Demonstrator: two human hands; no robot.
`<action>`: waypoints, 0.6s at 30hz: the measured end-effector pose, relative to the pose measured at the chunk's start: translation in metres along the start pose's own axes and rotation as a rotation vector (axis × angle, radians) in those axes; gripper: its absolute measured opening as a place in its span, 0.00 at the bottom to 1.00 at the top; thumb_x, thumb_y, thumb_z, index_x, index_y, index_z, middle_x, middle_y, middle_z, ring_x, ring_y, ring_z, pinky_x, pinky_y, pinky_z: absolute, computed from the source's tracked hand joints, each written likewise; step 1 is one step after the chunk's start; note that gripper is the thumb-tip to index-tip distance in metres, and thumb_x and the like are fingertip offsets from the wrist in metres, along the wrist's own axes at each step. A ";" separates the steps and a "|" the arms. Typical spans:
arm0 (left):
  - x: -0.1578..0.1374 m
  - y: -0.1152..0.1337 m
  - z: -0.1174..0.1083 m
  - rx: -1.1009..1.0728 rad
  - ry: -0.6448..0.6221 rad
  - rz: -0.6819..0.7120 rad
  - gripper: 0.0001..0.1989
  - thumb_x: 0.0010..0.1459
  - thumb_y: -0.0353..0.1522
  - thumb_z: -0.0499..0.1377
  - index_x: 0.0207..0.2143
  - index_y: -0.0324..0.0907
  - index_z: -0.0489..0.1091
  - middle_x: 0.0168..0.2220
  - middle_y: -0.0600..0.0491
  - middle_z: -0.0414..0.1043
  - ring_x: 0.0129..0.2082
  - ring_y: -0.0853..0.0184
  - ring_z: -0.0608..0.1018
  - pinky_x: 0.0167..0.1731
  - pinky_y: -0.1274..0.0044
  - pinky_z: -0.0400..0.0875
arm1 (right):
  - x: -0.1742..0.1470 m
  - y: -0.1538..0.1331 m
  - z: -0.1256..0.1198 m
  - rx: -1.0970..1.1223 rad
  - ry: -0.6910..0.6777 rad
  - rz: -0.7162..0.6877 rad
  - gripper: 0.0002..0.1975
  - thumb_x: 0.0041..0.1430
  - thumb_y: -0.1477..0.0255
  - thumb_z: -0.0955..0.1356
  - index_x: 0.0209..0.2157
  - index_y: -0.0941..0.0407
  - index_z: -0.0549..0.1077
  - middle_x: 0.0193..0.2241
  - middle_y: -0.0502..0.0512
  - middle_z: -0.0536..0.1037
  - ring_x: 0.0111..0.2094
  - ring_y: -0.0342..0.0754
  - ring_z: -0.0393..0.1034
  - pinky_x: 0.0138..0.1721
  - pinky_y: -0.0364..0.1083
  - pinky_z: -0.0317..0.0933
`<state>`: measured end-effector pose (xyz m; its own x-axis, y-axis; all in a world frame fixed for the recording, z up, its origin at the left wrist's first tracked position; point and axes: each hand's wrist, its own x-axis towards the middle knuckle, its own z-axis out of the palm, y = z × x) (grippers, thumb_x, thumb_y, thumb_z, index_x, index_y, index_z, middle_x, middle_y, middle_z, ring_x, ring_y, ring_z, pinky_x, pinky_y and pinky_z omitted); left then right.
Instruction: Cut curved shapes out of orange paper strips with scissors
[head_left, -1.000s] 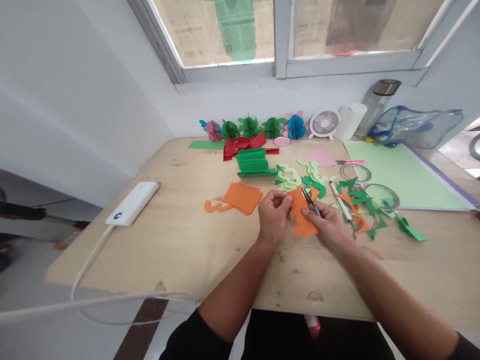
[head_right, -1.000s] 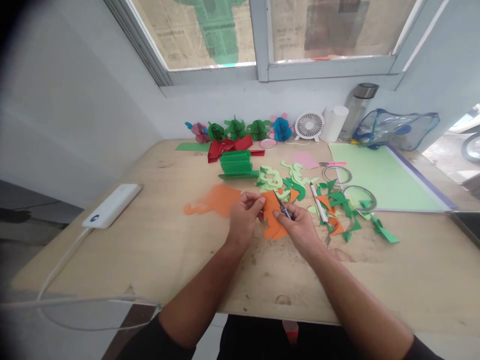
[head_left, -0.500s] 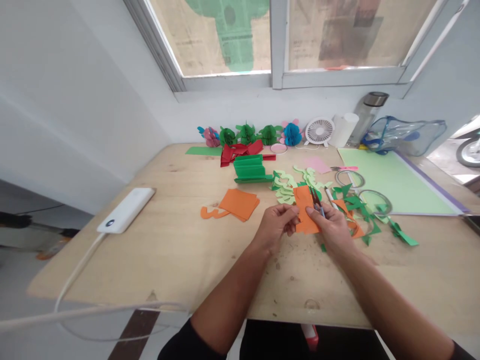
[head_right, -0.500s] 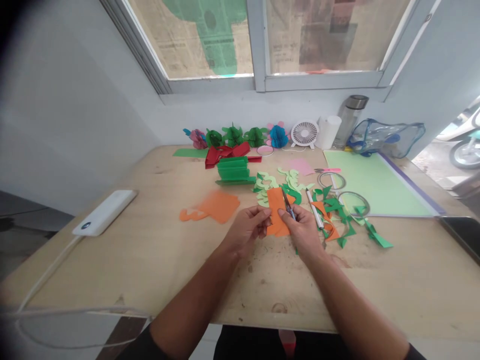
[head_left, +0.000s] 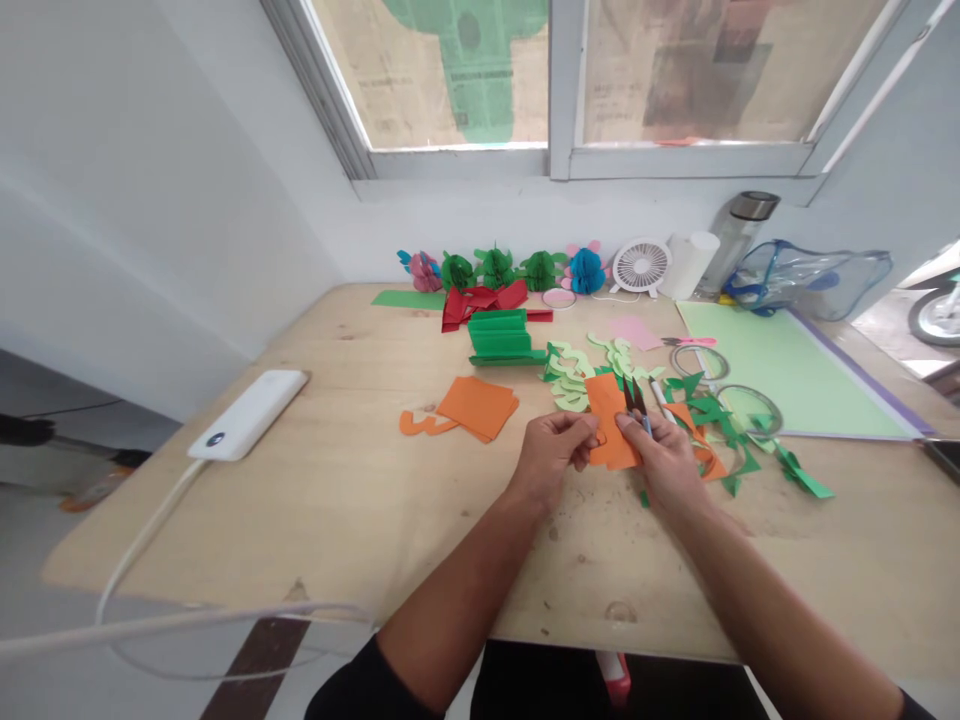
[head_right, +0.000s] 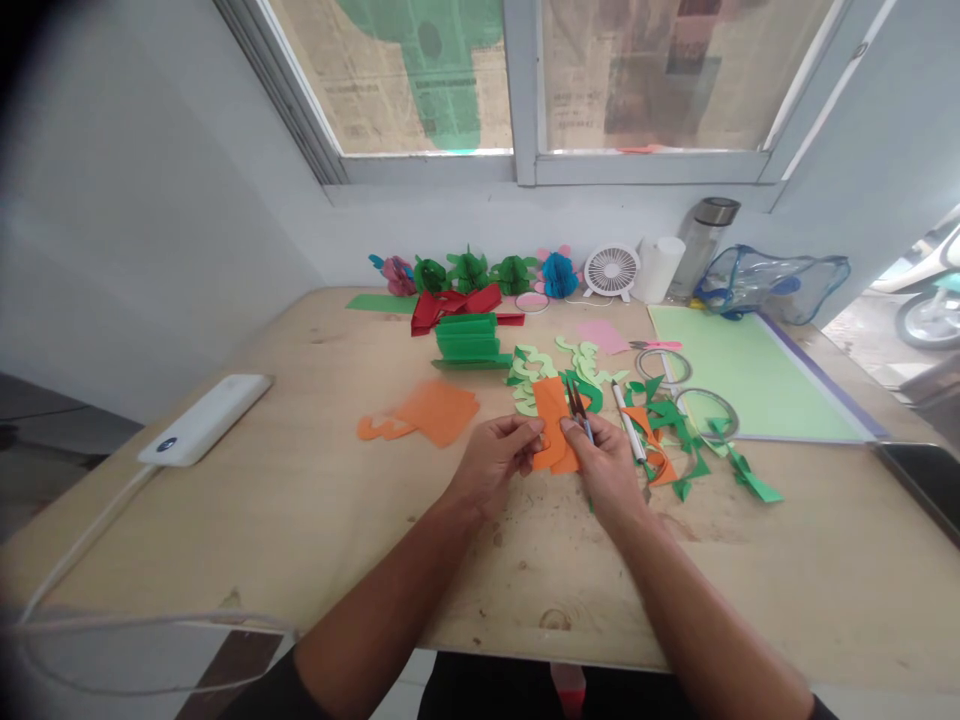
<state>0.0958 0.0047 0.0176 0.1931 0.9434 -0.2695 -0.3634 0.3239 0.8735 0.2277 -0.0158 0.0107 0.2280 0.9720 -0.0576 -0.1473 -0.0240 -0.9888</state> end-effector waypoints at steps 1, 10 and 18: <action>0.000 -0.001 0.000 -0.008 0.003 0.000 0.15 0.39 0.40 0.69 0.19 0.37 0.72 0.18 0.56 0.67 0.15 0.77 0.64 0.15 0.81 0.55 | 0.000 -0.001 0.001 -0.011 -0.005 0.007 0.19 0.44 0.55 0.74 0.20 0.55 0.69 0.20 0.48 0.66 0.22 0.43 0.58 0.24 0.43 0.55; 0.002 -0.004 0.000 -0.019 0.013 0.038 0.13 0.40 0.38 0.68 0.19 0.37 0.72 0.17 0.57 0.66 0.15 0.78 0.63 0.15 0.82 0.53 | 0.002 0.000 -0.004 -0.015 0.023 0.021 0.16 0.46 0.59 0.74 0.22 0.55 0.68 0.16 0.43 0.59 0.18 0.40 0.48 0.18 0.43 0.42; 0.001 -0.006 0.004 -0.029 0.097 0.075 0.12 0.42 0.38 0.66 0.19 0.37 0.72 0.15 0.58 0.62 0.15 0.78 0.60 0.16 0.81 0.51 | 0.003 0.004 -0.001 -0.009 0.033 0.017 0.16 0.43 0.59 0.75 0.24 0.54 0.69 0.16 0.43 0.59 0.17 0.40 0.48 0.17 0.42 0.41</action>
<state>0.1018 0.0037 0.0132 0.0753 0.9671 -0.2428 -0.4000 0.2524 0.8811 0.2289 -0.0135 0.0067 0.2573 0.9632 -0.0784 -0.1428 -0.0424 -0.9888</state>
